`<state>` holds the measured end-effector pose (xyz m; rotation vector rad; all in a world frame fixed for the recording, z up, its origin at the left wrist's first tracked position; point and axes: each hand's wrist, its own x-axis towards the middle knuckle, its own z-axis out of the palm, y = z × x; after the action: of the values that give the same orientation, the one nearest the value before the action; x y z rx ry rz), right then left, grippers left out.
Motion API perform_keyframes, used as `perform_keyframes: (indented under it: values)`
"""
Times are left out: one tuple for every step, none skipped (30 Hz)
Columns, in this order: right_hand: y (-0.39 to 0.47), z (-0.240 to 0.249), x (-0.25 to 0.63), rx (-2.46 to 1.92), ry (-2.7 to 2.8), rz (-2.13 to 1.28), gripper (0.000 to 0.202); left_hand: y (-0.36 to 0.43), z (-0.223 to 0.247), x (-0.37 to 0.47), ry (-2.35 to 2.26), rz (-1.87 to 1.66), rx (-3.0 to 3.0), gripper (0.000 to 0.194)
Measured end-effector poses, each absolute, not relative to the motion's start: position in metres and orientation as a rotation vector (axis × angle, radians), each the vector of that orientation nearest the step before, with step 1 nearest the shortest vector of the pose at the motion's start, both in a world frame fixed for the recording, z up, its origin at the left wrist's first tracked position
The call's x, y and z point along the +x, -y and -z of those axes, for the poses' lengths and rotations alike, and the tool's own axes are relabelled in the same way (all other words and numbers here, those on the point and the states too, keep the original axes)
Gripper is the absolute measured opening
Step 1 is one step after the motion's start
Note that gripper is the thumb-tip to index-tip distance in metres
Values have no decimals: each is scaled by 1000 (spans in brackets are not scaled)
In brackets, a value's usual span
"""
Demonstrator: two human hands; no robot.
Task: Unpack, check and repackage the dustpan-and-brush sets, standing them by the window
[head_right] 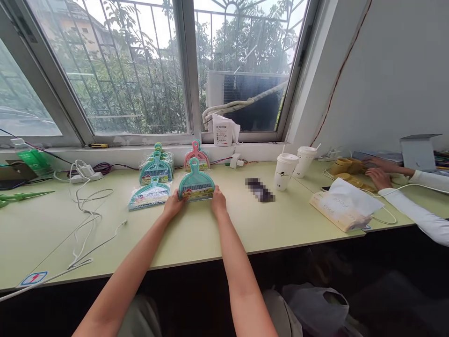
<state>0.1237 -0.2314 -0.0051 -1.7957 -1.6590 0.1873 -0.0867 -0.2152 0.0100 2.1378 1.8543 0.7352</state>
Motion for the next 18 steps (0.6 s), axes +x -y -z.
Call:
perform_keyframes:
  values:
    - [231, 5, 124, -1802, 1661, -180, 45, 214, -9, -87, -1837, -735, 2139, 40]
    - [231, 6, 124, -1809, 1662, -175, 44, 214, -7, -87, -1819, -734, 2139, 42]
    - [231, 6, 124, -1814, 1661, -170, 44, 213, -6, -87, -1802, -732, 2137, 44]
    - [230, 6, 123, -1815, 1660, -166, 44, 212, -5, -87, -1788, -729, 2133, 46]
    - [230, 6, 123, -1816, 1660, -164, 45, 211, -4, -87, -1777, -727, 2126, 47]
    - [230, 5, 123, -1815, 1660, -164, 46, 210, -4, -87, -1766, -726, 2118, 49]
    - [231, 5, 123, -1814, 1661, -164, 47, 209, -3, -87, -1752, -730, 2110, 50]
    - [232, 4, 123, -1813, 1664, -167, 49, 209, -2, -87, -1735, -738, 2098, 51]
    - [233, 3, 122, -1815, 1664, -170, 51, 208, -1, -88, -1717, -754, 2081, 51]
    - [234, 2, 122, -1819, 1665, -172, 53, 208, 0, -88, -1698, -775, 2059, 51]
    - [234, 2, 123, -1818, 1666, -172, 54, 208, 1, -88, -1683, -794, 2039, 50]
    - [235, 2, 123, -1813, 1667, -170, 55, 207, 2, -88, -1675, -807, 2027, 50]
    - [236, 1, 123, -1805, 1667, -167, 55, 207, 2, -88, -1674, -813, 2025, 50]
    - [236, 2, 123, -1795, 1667, -164, 56, 207, 3, -88, -1681, -813, 2031, 50]
    - [236, 2, 123, -1787, 1666, -162, 56, 207, 3, -88, -1695, -808, 2039, 51]
    - [236, 3, 123, -1782, 1664, -163, 56, 207, 3, -88, -1709, -798, 2047, 52]
    - [236, 3, 123, -1782, 1661, -165, 56, 207, 3, -88, -1722, -788, 2047, 53]
    - [235, 3, 123, -1783, 1659, -166, 55, 207, 3, -88, -1728, -786, 2038, 53]
